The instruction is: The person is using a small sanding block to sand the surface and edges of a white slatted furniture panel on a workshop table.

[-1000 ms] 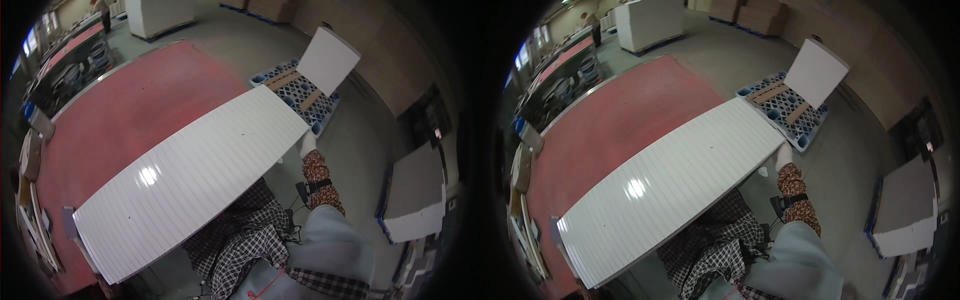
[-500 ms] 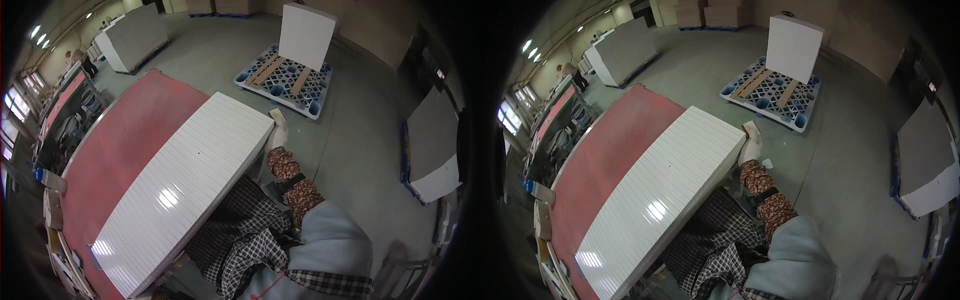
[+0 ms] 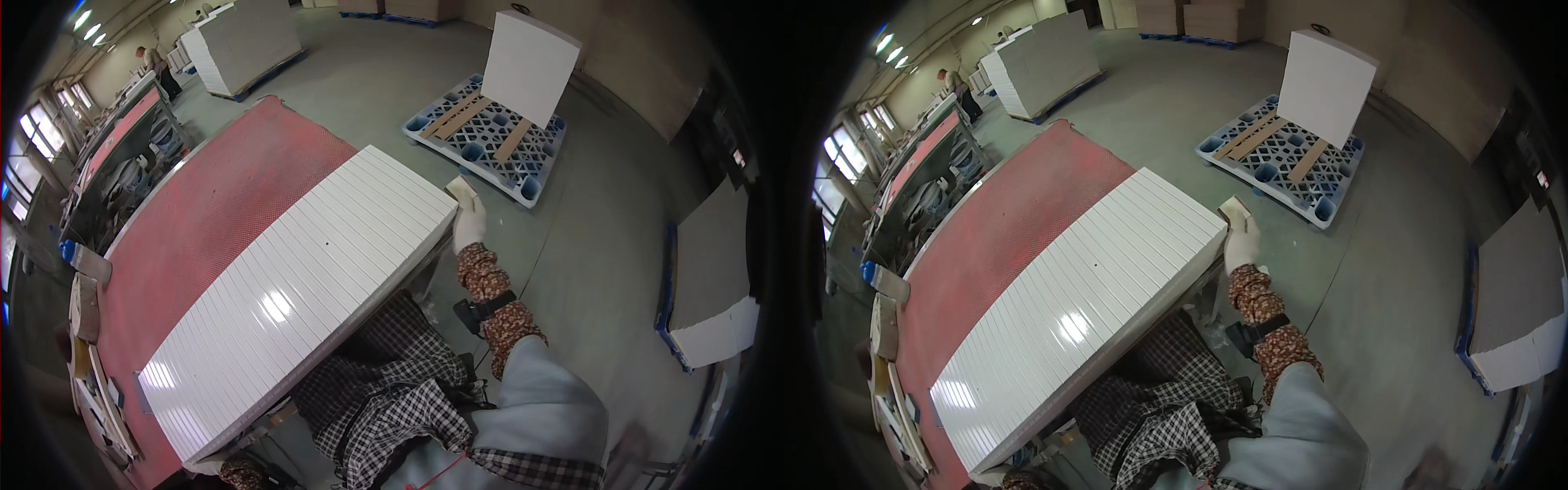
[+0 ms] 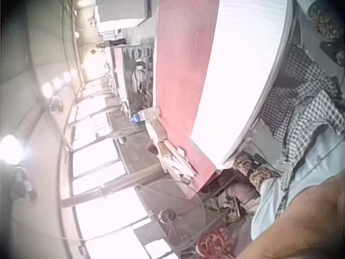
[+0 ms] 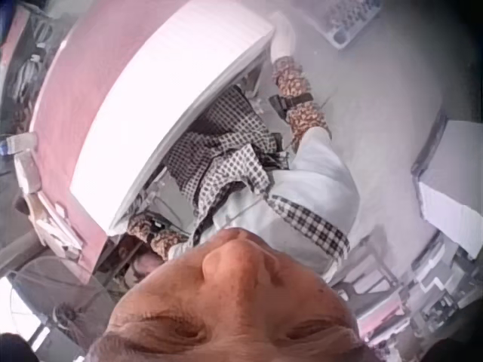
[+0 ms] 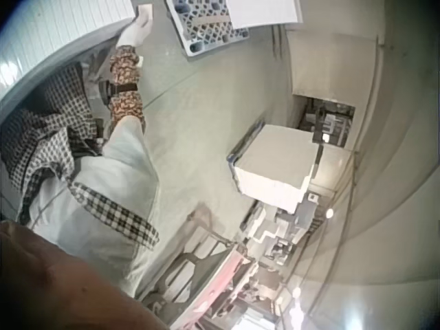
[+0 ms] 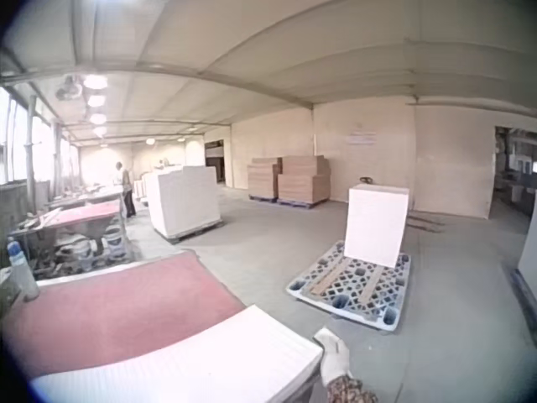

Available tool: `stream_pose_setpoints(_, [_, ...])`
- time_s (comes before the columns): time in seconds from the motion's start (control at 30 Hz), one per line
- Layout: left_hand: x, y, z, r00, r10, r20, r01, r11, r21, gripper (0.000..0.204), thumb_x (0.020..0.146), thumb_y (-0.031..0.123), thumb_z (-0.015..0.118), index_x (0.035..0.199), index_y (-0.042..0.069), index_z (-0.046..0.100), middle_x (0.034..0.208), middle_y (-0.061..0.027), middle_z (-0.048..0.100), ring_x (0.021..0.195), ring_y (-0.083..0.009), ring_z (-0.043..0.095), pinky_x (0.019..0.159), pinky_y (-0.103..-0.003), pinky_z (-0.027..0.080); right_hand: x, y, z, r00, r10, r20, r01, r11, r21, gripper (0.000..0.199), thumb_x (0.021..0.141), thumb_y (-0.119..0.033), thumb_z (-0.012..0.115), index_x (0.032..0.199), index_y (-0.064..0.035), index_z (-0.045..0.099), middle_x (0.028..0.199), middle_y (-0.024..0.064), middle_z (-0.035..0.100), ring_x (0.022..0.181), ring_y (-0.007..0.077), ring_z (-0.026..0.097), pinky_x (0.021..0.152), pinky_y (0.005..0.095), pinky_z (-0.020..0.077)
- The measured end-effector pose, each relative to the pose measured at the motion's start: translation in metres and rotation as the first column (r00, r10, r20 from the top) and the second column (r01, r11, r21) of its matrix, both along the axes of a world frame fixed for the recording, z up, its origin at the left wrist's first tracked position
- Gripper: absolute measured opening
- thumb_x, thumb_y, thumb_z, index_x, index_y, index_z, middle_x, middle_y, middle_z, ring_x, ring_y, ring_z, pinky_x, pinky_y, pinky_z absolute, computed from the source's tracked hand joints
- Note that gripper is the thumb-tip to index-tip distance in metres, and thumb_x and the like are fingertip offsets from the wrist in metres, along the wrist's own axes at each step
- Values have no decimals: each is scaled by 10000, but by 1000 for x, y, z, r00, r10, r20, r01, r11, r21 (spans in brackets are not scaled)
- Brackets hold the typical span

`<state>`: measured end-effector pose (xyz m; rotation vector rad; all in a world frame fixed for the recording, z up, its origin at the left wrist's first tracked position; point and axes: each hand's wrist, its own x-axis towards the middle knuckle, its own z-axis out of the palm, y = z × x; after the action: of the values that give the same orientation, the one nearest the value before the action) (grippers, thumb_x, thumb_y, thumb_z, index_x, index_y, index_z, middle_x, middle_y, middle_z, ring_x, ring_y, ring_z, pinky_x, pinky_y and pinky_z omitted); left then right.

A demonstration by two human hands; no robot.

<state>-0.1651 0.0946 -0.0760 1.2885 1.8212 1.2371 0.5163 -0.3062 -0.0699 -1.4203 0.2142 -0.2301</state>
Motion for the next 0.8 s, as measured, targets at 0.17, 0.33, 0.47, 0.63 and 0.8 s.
stream_pose_setpoints(0.17, [4, -14, 36, 986, 158, -54, -140, 958, 251, 598, 1082, 490, 434, 1319, -18, 643, 1245, -191, 688, 1090, -371, 652, 973, -502, 507, -25, -67, 109, 894, 416, -168, -445, 776, -447, 355, 1052, -310, 525, 1178, 6, 625, 927, 116, 721, 894, 269, 690, 856, 403, 526])
stream_pose_setpoints(0.33, [112, -77, 116, 994, 82, -78, 2, 675, 738, 299, 999, 200, 600, 1163, -30, 698, 1168, -190, 705, 1121, -385, 654, 1024, -515, 471, -42, -88, 171, 781, 588, -210, -434, 270, -859, 302, 1024, -319, 522, 1110, -49, 625, 897, 155, 692, 854, 322, 674, 812, 415, 518])
stream_pose_setpoints(0.47, [186, -124, 140, 852, -352, -387, 487, 803, 343, 581, 1112, 430, 404, 1460, -20, 523, 1478, -195, 536, 1419, -384, 460, 1169, -509, 383, -51, -53, 209, 712, 572, -407, -511, 25, -859, 314, 1004, -352, 539, 1030, -61, 654, 928, 185, 707, 883, 339, 683, 796, 420, 512])
stream_pose_setpoints(0.63, [278, -160, 171, 389, -643, -659, 887, 454, 81, 543, 1040, 402, 541, 1364, -31, 588, 1426, -230, 563, 1406, -405, 469, 1203, -540, 315, -46, -43, 212, 757, 549, -354, -389, -56, -920, 372, 959, -429, 618, 951, -61, 671, 842, 175, 697, 836, 341, 689, 764, 433, 517])
stream_pose_setpoints(0.8, [334, -175, 186, -2, -749, -663, 997, 52, -62, 495, 879, 261, 721, 1289, 3, 620, 1402, -209, 564, 1361, -434, 486, 1192, -609, 291, -43, -40, 220, 730, 600, -326, -328, -111, -938, 370, 944, -423, 651, 895, -57, 635, 839, 169, 684, 814, 345, 683, 727, 450, 516])
